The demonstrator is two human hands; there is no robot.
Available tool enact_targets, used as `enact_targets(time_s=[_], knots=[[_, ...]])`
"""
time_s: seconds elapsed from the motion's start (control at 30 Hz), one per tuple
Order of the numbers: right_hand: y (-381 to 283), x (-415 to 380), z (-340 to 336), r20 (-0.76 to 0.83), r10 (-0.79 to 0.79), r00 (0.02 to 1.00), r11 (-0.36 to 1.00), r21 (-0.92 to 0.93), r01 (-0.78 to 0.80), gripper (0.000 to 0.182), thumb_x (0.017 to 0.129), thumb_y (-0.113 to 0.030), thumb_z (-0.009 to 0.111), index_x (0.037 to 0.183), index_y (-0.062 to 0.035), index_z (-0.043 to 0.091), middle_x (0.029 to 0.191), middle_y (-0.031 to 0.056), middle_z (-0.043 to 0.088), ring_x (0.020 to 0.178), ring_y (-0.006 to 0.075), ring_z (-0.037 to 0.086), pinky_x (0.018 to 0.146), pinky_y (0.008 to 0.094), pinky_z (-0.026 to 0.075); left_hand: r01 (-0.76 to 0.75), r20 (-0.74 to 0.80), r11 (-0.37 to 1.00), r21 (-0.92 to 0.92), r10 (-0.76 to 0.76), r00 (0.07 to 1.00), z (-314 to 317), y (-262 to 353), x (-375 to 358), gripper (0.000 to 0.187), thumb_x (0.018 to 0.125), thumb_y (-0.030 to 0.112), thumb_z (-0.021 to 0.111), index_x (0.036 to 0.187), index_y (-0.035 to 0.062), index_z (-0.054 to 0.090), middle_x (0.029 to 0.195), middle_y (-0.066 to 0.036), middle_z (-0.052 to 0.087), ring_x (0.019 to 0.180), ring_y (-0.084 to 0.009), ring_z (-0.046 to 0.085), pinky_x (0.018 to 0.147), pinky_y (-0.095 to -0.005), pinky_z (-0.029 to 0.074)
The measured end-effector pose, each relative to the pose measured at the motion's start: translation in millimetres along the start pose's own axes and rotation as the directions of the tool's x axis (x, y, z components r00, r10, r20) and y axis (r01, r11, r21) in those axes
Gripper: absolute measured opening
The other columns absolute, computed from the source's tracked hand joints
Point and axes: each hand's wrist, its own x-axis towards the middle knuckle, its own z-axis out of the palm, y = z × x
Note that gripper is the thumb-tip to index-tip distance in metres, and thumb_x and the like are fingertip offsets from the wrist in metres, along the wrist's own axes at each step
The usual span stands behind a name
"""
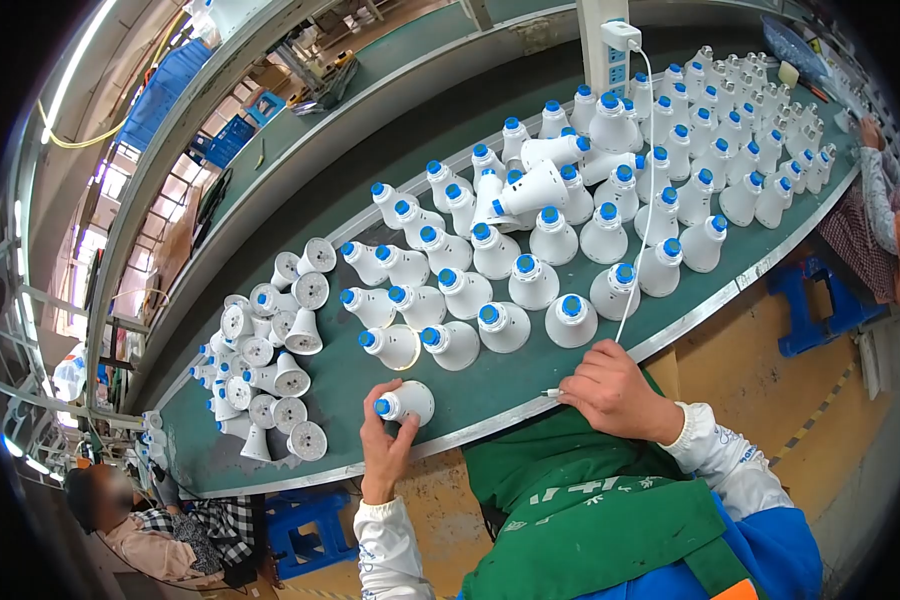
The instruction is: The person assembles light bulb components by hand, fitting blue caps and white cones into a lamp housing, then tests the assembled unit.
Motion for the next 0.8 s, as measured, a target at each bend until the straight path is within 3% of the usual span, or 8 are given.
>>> enact_targets(time_s=[0.23,0.3,0.43,0.5,0.53,0.63,0.8], knots=[[0.0,1.1,0.8,-0.017,-0.008,1.000,1.000,-0.002,0.008,0.014,0.074,-0.013,0.074,0.075,-0.0080,0.061,0.065,0.0025,0.053,0.067,0.0201,0.053,0.073,0.0338,0.041,-0.058,-0.007,0.998,0.018,0.058,0.998,-0.6,-5.4,-0.7,0.053,0.082,0.005,0.067,0.130,0.0005,0.046,0.130,-0.012,0.054,0.110,-0.0205,0.056,0.096,-0.0344,0.045],[-1.2,1.4,-0.5,0.001,-0.001,1.000,1.000,0.012,0.001,0.015,0.073,-0.012,0.076,0.077,-0.0071,0.063,0.066,0.0031,0.053,0.067,0.0207,0.053,0.074,0.0350,0.041,0.019,-0.036,0.998,-0.065,-0.021,0.999,0.2,-3.0,-0.6,0.054,0.079,0.003,0.070,0.129,0.0001,0.047,0.128,-0.013,0.055,0.109,-0.0207,0.057,0.095,-0.0337,0.046],[-2.1,5.2,2.1,-0.016,-0.028,0.999,1.000,0.010,0.028,0.015,0.075,-0.015,0.074,0.076,-0.0085,0.060,0.065,0.0023,0.050,0.067,0.0203,0.052,0.073,0.0348,0.040,0.022,-0.152,0.981,-0.190,-0.052,0.987,19.6,1.5,-5.2,0.057,0.074,0.000,0.075,0.124,0.0001,0.049,0.122,-0.013,0.058,0.108,-0.0203,0.058,0.095,-0.0326,0.046],[-5.8,10.9,4.3,-0.029,-0.038,0.999,0.999,0.003,0.038,0.016,0.075,-0.015,0.074,0.076,-0.0087,0.059,0.065,0.0023,0.049,0.068,0.0204,0.051,0.074,0.0351,0.040,-0.053,-0.236,0.998,-0.034,0.044,0.971,36.3,14.2,-1.2,0.056,0.067,0.001,0.081,0.116,0.0009,0.052,0.114,-0.011,0.060,0.104,-0.0200,0.059,0.093,-0.0329,0.047],[-8.1,14.2,5.5,-0.047,-0.054,0.997,0.999,-0.003,0.054,0.016,0.076,-0.016,0.073,0.076,-0.0089,0.058,0.065,0.0023,0.048,0.068,0.0205,0.051,0.074,0.0354,0.040,-0.055,-0.227,0.998,-0.042,0.044,0.973,46.4,22.3,1.1,0.056,0.067,0.001,0.081,0.116,0.0009,0.052,0.114,-0.011,0.060,0.104,-0.0200,0.059,0.093,-0.0329,0.047],[-13.4,20.9,9.6,-0.094,-0.044,0.995,0.999,0.017,0.046,0.015,0.077,-0.015,0.072,0.076,-0.0092,0.058,0.065,0.0022,0.048,0.068,0.0205,0.051,0.075,0.0366,0.039,-0.202,-0.238,0.976,0.083,0.216,0.947,76.8,47.3,8.3,0.052,0.061,0.007,0.088,0.102,0.0013,0.056,0.100,-0.010,0.062,0.089,-0.0200,0.061,0.080,-0.0318,0.049],[-16.6,22.7,6.8,-0.176,-0.016,0.984,1.000,0.001,0.017,0.012,0.077,-0.012,0.071,0.076,-0.0097,0.059,0.064,0.0014,0.047,0.067,0.0196,0.050,0.077,0.0371,0.037,-0.287,-0.197,0.953,0.097,0.301,0.933,103.2,57.9,14.7,0.054,0.060,0.008,0.090,0.102,0.0014,0.056,0.098,-0.010,0.061,0.088,-0.0208,0.061,0.079,-0.0316,0.049]])
